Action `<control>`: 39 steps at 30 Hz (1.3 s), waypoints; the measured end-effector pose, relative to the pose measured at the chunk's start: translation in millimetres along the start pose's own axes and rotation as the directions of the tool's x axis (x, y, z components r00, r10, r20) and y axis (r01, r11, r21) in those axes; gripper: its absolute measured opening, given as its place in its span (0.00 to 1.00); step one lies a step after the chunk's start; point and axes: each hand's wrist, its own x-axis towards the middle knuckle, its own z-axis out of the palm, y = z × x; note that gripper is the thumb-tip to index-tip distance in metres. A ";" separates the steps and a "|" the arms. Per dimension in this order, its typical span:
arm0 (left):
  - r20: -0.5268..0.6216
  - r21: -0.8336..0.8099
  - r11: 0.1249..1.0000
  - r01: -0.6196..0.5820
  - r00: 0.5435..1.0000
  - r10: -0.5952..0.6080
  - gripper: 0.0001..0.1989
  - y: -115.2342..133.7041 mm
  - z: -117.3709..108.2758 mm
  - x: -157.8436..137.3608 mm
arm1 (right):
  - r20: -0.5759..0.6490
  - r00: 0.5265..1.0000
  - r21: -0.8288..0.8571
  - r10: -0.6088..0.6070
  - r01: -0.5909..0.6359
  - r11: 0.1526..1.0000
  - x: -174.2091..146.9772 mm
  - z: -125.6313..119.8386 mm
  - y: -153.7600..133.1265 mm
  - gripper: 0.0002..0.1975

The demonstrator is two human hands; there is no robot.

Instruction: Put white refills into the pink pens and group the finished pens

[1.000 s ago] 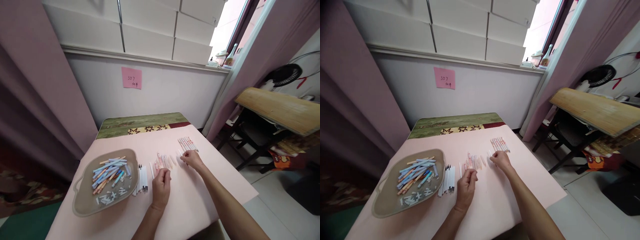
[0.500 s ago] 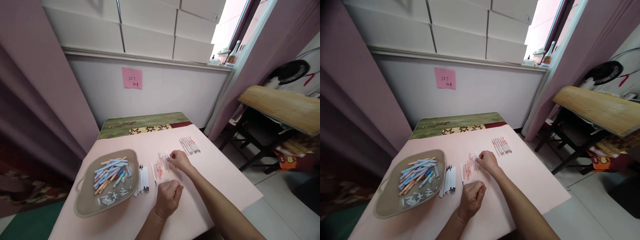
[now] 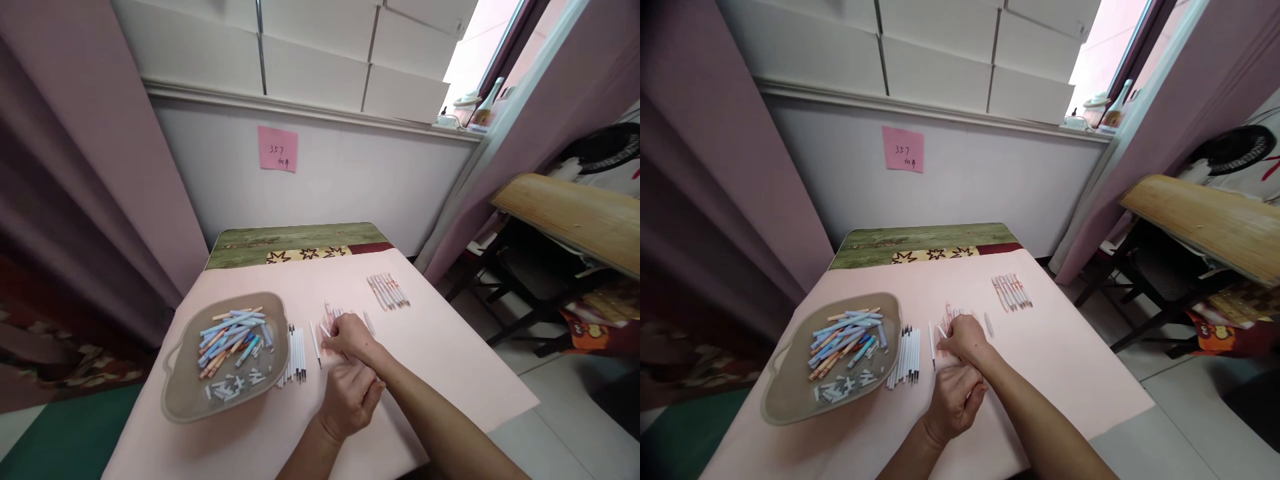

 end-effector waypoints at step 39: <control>-0.274 -0.425 0.727 0.540 0.688 -0.672 0.10 -13.9 -2.3 3.5 | -0.059 0.994 0.297 0.095 -0.074 0.952 -15.7 -56.6 29.9 0.10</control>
